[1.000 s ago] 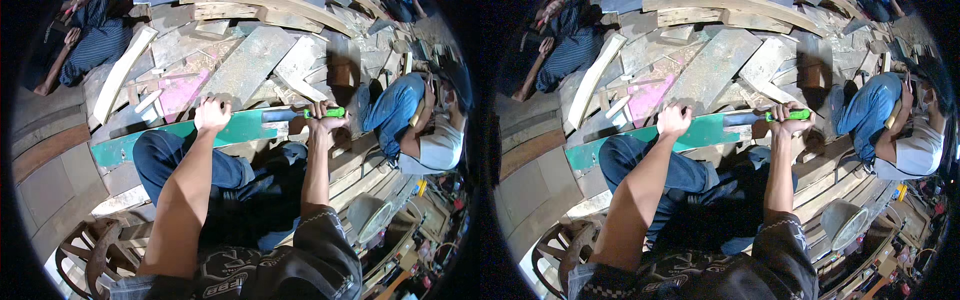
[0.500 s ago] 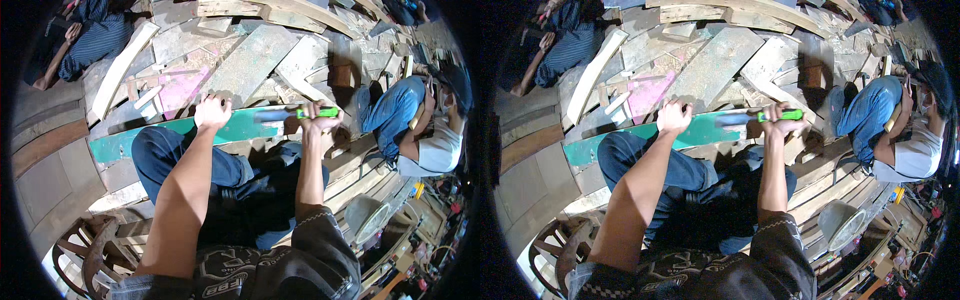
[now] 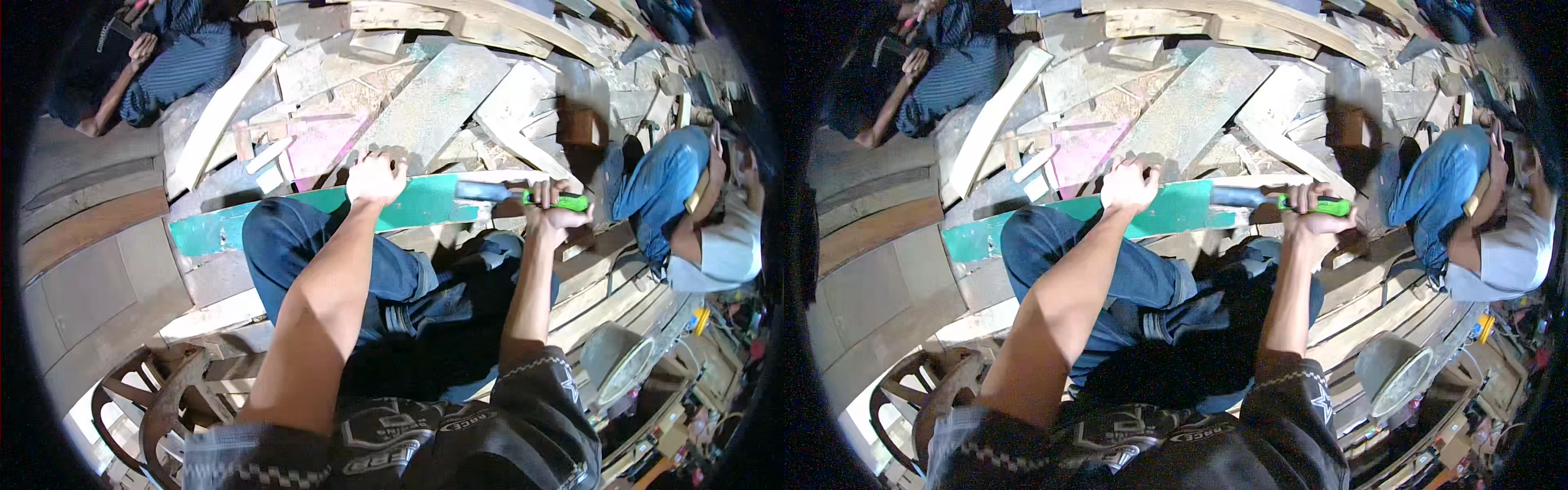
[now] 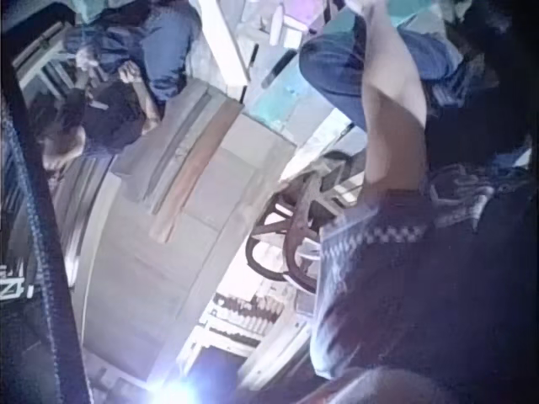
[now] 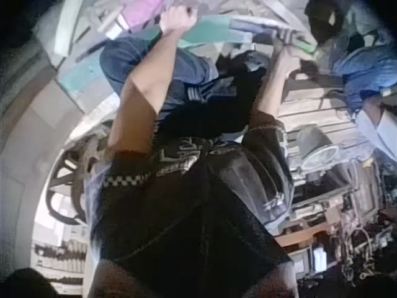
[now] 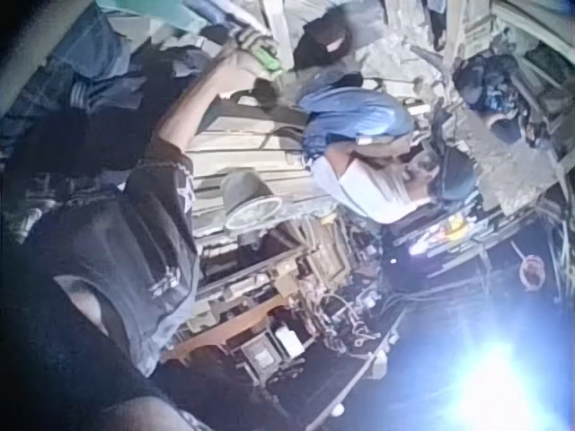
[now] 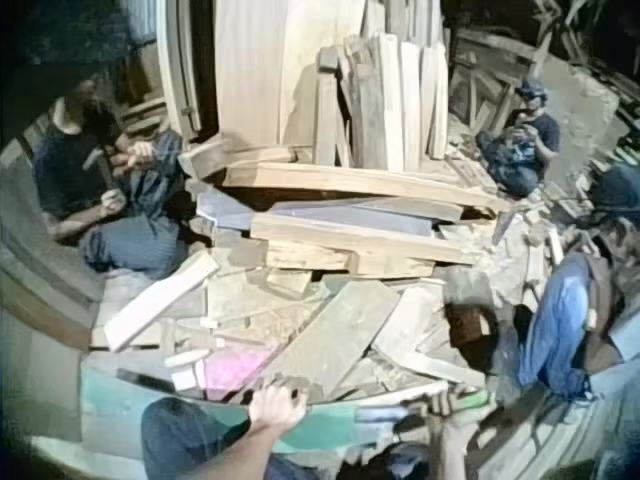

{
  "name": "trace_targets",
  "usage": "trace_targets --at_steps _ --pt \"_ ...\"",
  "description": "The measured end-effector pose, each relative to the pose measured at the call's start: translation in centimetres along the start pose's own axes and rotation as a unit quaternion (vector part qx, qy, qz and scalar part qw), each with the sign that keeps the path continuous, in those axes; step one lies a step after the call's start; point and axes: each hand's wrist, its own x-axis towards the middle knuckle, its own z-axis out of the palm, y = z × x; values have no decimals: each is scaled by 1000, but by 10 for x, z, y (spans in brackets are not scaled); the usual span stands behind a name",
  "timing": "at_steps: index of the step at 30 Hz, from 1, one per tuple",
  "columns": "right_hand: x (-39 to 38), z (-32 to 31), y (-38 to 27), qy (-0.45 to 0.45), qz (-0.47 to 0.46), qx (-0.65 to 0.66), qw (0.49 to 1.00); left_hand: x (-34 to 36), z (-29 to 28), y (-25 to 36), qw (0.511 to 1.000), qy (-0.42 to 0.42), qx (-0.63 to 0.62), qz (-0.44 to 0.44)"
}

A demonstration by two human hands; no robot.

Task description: The person is using a chisel to carve or shape a piece of wood while sitting on a workshop floor.

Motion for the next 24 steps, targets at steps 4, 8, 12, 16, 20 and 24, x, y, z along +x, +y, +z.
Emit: trace_targets --at_steps 4,8,12,16,20,24 --pt "-52 -8 -2 -119 -42 10 992 -7 -7 8 997 -66 5 -28" --pt "-109 -11 7 -131 -154 -22 979 -6 14 -6 997 19 -48 58" --pt "-152 -38 12 -243 -178 -147 942 -11 23 -19 922 299 -161 183" --pt "-162 -40 8 -274 -216 -219 911 -14 0 -21 926 246 -190 212" --pt "-164 -49 -7 -287 -266 -319 863 -26 -26 -14 913 242 -219 246" --pt "-163 -52 -7 -288 -274 -361 844 -3 -53 -60 931 216 -155 249"
